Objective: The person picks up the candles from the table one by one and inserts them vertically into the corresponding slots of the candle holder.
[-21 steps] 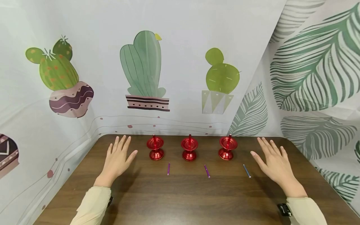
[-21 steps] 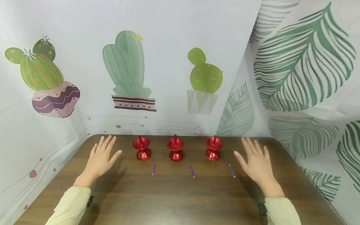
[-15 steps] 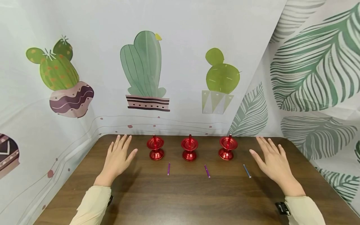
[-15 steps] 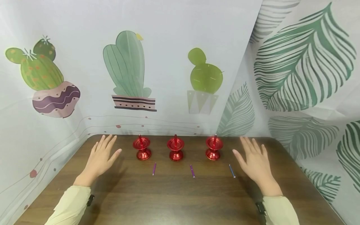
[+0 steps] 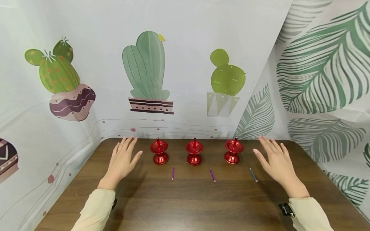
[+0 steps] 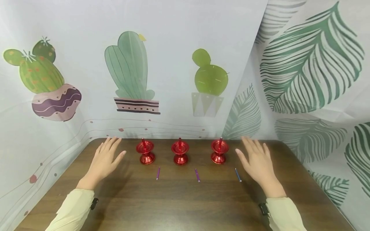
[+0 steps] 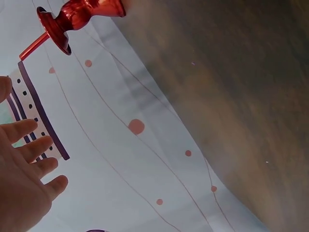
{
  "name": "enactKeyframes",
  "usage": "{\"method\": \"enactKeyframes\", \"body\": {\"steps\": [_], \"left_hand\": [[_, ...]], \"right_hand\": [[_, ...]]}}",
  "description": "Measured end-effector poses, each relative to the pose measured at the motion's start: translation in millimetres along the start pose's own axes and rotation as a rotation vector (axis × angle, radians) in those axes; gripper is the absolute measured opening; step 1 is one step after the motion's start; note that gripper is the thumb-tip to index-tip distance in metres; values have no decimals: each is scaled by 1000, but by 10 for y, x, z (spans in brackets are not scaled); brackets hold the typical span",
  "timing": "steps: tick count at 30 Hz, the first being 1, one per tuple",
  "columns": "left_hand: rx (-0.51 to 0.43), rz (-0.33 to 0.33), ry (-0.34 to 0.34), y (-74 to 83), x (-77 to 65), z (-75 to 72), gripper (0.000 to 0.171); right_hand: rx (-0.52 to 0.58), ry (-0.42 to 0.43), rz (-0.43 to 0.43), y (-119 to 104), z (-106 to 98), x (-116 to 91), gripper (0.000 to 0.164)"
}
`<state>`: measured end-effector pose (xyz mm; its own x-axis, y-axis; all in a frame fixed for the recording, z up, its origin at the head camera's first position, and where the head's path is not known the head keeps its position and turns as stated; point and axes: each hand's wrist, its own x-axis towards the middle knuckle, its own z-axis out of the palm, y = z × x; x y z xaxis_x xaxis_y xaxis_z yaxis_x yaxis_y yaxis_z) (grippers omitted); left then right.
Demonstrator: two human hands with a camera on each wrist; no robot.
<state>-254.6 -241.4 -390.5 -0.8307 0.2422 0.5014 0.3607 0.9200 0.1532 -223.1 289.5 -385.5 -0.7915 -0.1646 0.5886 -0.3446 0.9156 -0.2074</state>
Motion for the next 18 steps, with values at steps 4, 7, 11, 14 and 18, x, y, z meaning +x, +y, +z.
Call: {"method": "enactKeyframes", "body": {"steps": [4, 7, 11, 14, 18], "left_hand": [[-10, 22, 15, 25, 23, -6, 58], [-25, 29, 20, 51, 52, -16, 58], [-41, 29, 20, 93, 92, -30, 59], [-49, 34, 24, 128, 126, -40, 59], [-66, 45, 28, 178, 167, -60, 58]], "right_hand": [[13, 12, -13, -64, -4, 43, 55], [21, 17, -24, -131, -2, 86, 55], [41, 19, -35, -224, 10, 138, 54], [67, 17, -44, -289, 26, 181, 54], [115, 15, -64, -380, 58, 243, 55]]}}
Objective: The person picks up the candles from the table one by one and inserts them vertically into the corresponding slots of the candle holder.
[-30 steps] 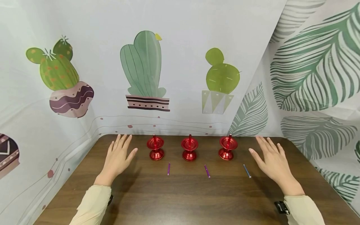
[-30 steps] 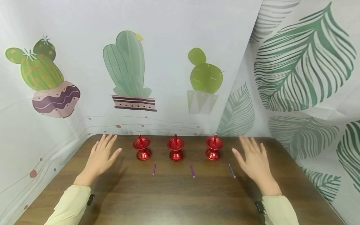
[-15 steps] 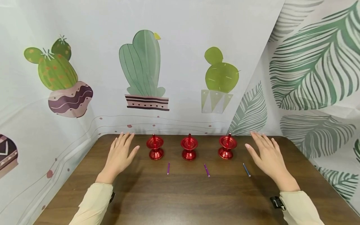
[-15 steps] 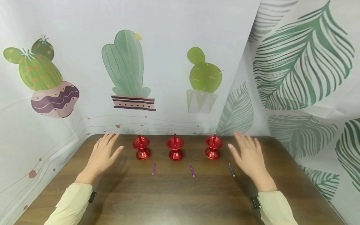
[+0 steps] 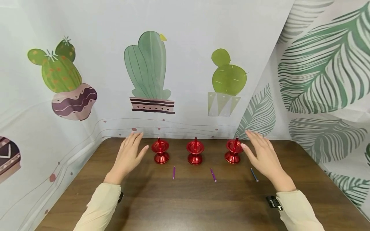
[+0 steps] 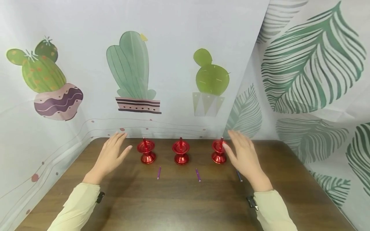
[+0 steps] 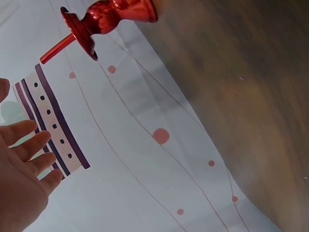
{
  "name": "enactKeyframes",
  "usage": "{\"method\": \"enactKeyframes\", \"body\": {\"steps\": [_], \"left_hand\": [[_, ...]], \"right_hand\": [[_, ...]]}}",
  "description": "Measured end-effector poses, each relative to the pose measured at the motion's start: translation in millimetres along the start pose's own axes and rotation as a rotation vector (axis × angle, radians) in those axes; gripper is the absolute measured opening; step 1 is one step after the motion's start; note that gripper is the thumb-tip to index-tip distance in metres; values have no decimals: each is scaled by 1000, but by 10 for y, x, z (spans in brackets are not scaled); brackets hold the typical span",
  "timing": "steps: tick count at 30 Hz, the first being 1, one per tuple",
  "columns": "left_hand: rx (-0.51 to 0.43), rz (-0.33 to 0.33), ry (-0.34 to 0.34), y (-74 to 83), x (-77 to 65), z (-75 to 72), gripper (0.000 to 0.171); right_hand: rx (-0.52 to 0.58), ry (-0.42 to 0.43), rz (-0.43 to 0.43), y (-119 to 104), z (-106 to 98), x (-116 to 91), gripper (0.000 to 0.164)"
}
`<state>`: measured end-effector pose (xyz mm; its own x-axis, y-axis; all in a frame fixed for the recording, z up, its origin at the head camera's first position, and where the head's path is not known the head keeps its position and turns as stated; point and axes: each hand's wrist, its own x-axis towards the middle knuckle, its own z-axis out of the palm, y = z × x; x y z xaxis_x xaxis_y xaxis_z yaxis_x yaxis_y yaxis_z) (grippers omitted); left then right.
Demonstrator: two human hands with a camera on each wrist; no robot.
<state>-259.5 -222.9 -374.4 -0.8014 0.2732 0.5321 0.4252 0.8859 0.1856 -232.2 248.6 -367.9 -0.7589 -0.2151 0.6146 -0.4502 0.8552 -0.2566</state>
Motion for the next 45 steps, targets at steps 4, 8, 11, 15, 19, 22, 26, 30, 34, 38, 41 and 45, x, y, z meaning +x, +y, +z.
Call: {"method": "enactKeyframes", "body": {"steps": [4, 8, 11, 15, 19, 22, 26, 30, 34, 38, 41, 45], "left_hand": [[-19, 0, -4, 38, 31, -7, 58], [-30, -2, -5, 60, 52, -7, 58], [-42, 0, -9, 76, 69, -10, 58], [-61, -1, -13, 84, 101, -3, 59], [-85, 2, -16, 95, 124, 11, 59], [-107, -2, -26, 114, 139, 6, 60], [-152, -3, -39, 132, 175, 6, 59], [-211, 5, -53, 120, 208, 34, 59], [-262, 12, -84, 74, 235, 76, 59], [-305, 15, -124, 26, 255, 104, 58], [-344, -4, -171, -6, 266, 126, 58], [-382, -28, -244, -67, 282, 194, 58]], "right_hand": [[39, 2, -31, -81, 66, 59, 56], [71, 10, -58, -165, 138, 124, 56], [99, 14, -73, -235, 183, 180, 56], [138, 11, -96, -342, 235, 254, 57], [171, -8, -104, -450, 289, 309, 57], [204, -29, -100, -538, 324, 345, 56], [274, -62, -92, -652, 367, 385, 56], [323, -85, -93, -743, 432, 423, 56], [356, -101, -98, -827, 502, 450, 57], [393, -128, -99, -914, 573, 472, 56], [413, -157, -97, -965, 633, 482, 56], [442, -190, -96, -1023, 702, 484, 57]]}}
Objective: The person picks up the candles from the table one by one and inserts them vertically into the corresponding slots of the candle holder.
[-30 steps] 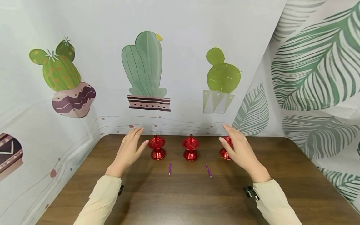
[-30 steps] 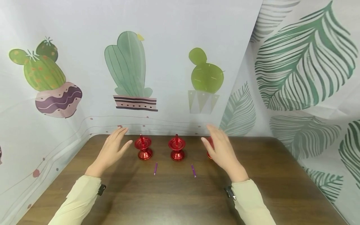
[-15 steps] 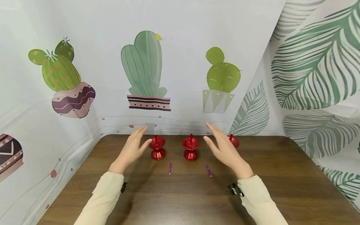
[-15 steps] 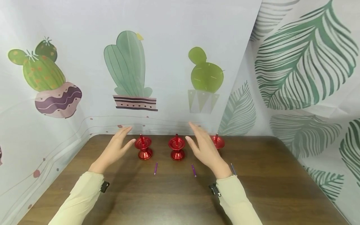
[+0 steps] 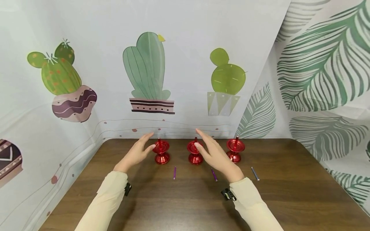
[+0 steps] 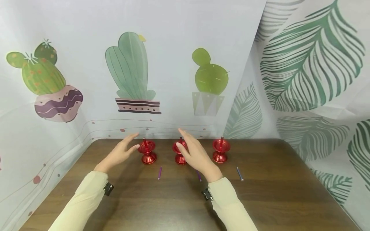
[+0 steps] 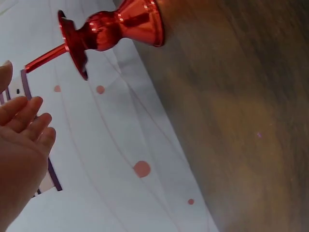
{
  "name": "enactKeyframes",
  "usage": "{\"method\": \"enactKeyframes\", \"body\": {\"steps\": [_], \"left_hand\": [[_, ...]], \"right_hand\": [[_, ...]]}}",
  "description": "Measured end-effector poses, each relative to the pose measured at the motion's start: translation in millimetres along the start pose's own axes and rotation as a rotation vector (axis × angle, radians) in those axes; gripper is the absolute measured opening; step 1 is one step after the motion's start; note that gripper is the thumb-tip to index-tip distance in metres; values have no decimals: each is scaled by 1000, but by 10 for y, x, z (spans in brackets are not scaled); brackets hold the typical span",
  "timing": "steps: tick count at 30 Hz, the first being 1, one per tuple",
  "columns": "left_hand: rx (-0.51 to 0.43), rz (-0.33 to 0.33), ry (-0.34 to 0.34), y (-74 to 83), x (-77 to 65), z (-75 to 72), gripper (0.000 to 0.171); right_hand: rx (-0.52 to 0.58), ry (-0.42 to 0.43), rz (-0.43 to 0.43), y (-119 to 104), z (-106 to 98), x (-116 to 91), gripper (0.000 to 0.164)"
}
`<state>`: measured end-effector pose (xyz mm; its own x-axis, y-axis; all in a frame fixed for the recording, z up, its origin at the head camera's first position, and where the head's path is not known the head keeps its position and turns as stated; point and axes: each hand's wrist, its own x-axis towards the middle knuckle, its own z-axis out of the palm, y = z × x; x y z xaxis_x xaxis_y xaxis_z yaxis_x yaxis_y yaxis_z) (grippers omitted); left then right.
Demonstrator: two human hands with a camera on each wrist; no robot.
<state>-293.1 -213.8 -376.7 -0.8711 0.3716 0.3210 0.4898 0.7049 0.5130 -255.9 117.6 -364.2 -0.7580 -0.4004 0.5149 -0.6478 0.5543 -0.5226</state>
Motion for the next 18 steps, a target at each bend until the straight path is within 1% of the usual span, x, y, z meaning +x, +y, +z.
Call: {"method": "enactKeyframes", "body": {"steps": [7, 10, 14, 18], "left_hand": [[-67, -19, -85, -155, 65, 94, 55], [-90, -30, -134, -201, 90, 127, 55], [-129, -47, -195, -228, 122, 146, 58], [-143, -54, -233, -246, 140, 143, 61]], "right_hand": [[29, -18, -16, -44, 135, 44, 57], [37, -25, -19, -75, 192, 58, 57], [38, -44, -13, -114, 276, 77, 57], [46, -73, -21, -147, 366, 105, 57]]}}
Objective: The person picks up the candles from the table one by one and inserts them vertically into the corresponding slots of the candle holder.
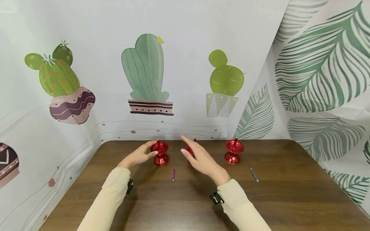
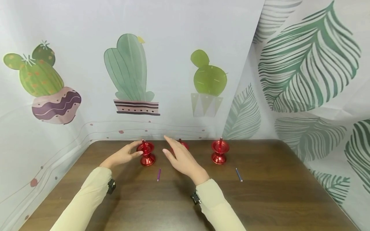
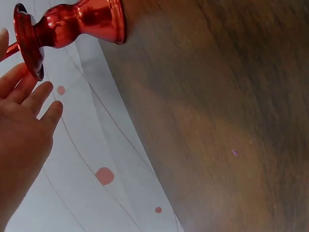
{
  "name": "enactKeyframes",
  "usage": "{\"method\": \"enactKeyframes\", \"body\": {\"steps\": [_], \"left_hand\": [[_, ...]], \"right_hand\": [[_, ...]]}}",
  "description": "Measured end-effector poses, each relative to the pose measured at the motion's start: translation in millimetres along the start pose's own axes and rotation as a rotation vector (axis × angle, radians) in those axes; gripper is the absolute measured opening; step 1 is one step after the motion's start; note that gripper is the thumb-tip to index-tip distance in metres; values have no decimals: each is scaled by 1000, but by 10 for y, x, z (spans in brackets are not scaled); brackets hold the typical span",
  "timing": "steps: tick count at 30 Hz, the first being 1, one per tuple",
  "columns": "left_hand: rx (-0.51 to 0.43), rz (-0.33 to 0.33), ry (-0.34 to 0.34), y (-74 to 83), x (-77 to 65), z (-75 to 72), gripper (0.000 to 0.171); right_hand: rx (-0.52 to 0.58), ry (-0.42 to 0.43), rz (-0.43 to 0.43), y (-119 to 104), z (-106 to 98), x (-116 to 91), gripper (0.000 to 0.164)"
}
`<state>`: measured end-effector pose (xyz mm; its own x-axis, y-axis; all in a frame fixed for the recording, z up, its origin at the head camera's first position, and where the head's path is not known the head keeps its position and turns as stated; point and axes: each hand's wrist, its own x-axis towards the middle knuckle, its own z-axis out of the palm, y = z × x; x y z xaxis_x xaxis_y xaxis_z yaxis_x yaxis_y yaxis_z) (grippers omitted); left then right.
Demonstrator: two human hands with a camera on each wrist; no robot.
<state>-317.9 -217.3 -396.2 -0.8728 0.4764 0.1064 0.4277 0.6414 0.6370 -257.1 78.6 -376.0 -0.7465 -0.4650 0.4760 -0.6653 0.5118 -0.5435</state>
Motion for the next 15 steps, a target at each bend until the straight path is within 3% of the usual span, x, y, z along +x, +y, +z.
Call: {"method": "enactKeyframes", "body": {"steps": [8, 15], "left_hand": [[22, -11, -36, -63, 25, -23, 66], [10, -85, -62, 7, 56, -49, 65]], "right_hand": [[40, -51, -1, -76, 192, 76, 54], [55, -126, 33, -111, 377, 105, 54]]}}
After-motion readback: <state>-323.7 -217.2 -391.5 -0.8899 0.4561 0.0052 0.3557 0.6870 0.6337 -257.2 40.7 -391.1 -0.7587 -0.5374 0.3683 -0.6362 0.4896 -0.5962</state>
